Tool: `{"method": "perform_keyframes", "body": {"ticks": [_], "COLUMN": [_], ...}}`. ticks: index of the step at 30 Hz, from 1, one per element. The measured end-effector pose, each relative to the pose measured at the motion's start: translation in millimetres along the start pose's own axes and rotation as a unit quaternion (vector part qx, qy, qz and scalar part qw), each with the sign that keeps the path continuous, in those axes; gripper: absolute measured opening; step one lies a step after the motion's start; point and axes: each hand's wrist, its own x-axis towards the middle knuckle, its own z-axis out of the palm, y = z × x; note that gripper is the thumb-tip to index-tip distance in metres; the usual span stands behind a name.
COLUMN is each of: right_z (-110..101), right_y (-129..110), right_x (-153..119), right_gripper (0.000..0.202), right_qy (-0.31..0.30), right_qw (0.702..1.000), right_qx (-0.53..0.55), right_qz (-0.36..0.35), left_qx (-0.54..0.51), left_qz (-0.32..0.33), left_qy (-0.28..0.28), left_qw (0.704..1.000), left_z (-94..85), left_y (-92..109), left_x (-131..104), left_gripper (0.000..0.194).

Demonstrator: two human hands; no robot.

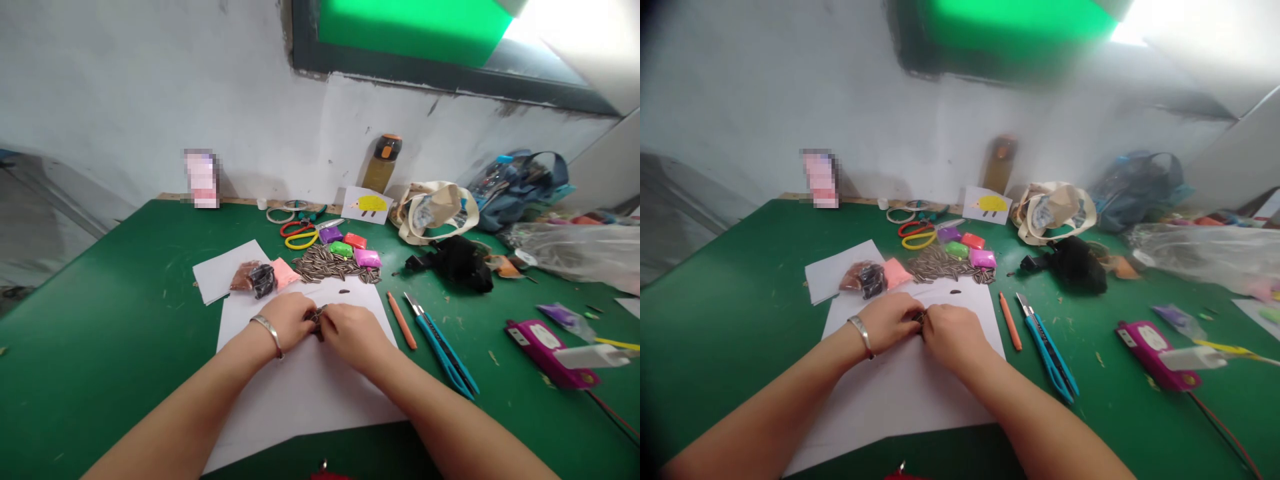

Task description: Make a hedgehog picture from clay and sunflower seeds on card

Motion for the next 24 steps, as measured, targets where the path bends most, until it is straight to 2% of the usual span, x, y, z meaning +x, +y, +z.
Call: {"method": "perform_keyframes", "body": {"ticks": [6, 9, 12, 16, 18, 21, 24], "right_z": [-13.3, -9.9, -5.5, -4.0, -3.7, -2.1, -2.6], "right_y": [41.2, 52.3, 50.4, 41.5, 39.7, 42.2, 47.9], "right_x": [14.3, 19.9, 23.5, 24.5, 23.9, 22.3, 18.6], "right_gripper": [0.025, 0.025, 0.026, 0.025, 0.024, 0.023, 0.025], "right_qy": [0.064, 0.073, 0.067, 0.013, 0.004, 0.017, 0.075], "right_qw": [0.992, 0.992, 0.995, 0.998, 0.998, 0.997, 0.994], "right_qx": [0.044, 0.042, 0.02, -0.028, -0.037, -0.031, 0.03], "right_qz": [0.101, 0.094, 0.074, 0.049, 0.048, 0.062, 0.079], "left_qx": [-0.034, -0.044, -0.053, -0.058, -0.063, -0.066, -0.071], "left_qz": [0.018, 0.015, 0.012, 0.004, 0.005, 0.007, 0.017], "left_qy": [-0.015, -0.02, -0.022, -0.027, -0.029, -0.028, -0.031], "left_qw": [0.999, 0.999, 0.998, 0.998, 0.998, 0.997, 0.997], "left_z": [-2.4, -3.1, -4.4, -6.2, -6.4, -5.4, -3.7], "left_y": [-0.7, -2.0, -2.3, -1.6, -1.5, -2.3, -3.7], "left_x": [0.4, 0.7, 0.6, 0.4, 0.4, 0.7, 1.2], "left_gripper": [0.02, 0.021, 0.021, 0.021, 0.022, 0.022, 0.021]}}
